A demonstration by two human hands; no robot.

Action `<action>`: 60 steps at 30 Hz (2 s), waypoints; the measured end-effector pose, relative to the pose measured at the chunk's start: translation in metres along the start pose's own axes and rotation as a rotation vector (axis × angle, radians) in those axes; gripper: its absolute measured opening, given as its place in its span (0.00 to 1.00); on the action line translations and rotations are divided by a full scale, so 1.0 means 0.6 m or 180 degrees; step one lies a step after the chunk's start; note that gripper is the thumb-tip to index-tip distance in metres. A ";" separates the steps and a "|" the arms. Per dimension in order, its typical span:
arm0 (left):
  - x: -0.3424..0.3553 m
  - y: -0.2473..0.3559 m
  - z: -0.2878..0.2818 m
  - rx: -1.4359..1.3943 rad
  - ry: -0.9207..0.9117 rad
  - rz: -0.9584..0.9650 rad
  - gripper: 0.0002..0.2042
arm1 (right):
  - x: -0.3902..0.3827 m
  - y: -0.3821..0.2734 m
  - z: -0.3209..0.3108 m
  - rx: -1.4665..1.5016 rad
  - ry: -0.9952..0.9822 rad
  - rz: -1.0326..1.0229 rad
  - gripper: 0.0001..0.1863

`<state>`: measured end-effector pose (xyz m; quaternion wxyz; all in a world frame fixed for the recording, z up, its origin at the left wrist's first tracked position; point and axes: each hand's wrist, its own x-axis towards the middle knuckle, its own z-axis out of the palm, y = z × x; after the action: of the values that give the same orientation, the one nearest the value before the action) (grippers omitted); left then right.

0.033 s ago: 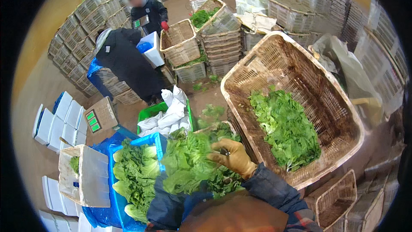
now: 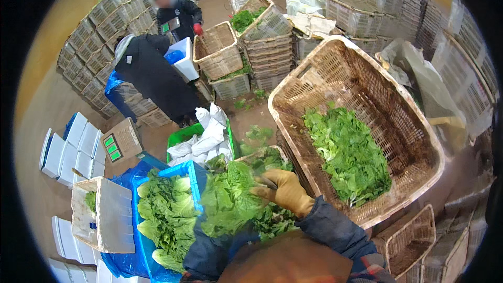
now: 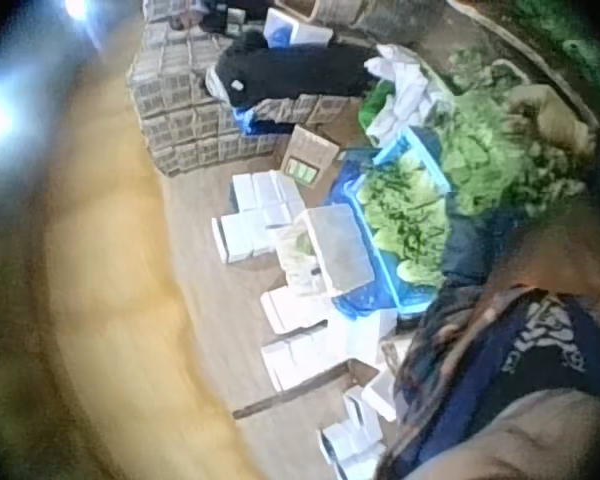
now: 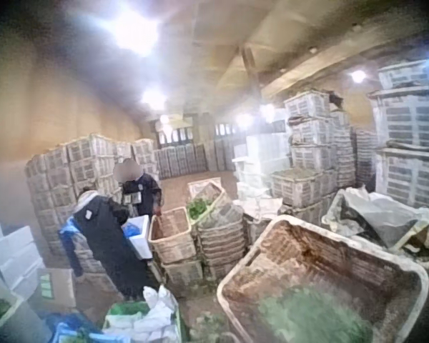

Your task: The person repeatedly picks up heads of lettuce from a brown basket, uses a knife to trim the outer leaves, and places the trimmed lettuce into a blue crate. The person also discards the trimmed leaves into the brown basket. The task continues throughout the clip.

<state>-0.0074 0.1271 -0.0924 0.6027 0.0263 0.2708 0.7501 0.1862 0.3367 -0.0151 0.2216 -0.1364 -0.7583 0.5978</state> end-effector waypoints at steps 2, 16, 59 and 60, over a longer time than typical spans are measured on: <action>-0.031 -0.055 -0.001 0.0559 0.0160 -0.0012 0.26 | 0.008 -0.014 -0.006 -0.0742 -0.0204 0.0349 0.15; -0.104 -0.127 0.042 0.2604 0.0108 0.0326 0.28 | -0.050 -0.031 -0.030 -0.1633 -0.0960 0.0216 0.15; -0.050 0.022 0.091 0.1945 0.0085 0.1902 0.27 | -0.010 0.031 -0.075 -0.1168 0.0898 0.0877 0.14; -0.044 0.010 0.087 0.1753 0.0061 0.1842 0.27 | -0.003 0.039 -0.083 -0.2113 0.0717 0.0858 0.24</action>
<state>0.0133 0.1213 -0.0378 0.3344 0.2551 0.4488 0.7885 0.2113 0.3836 -0.0285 0.1666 -0.3643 -0.8569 0.3245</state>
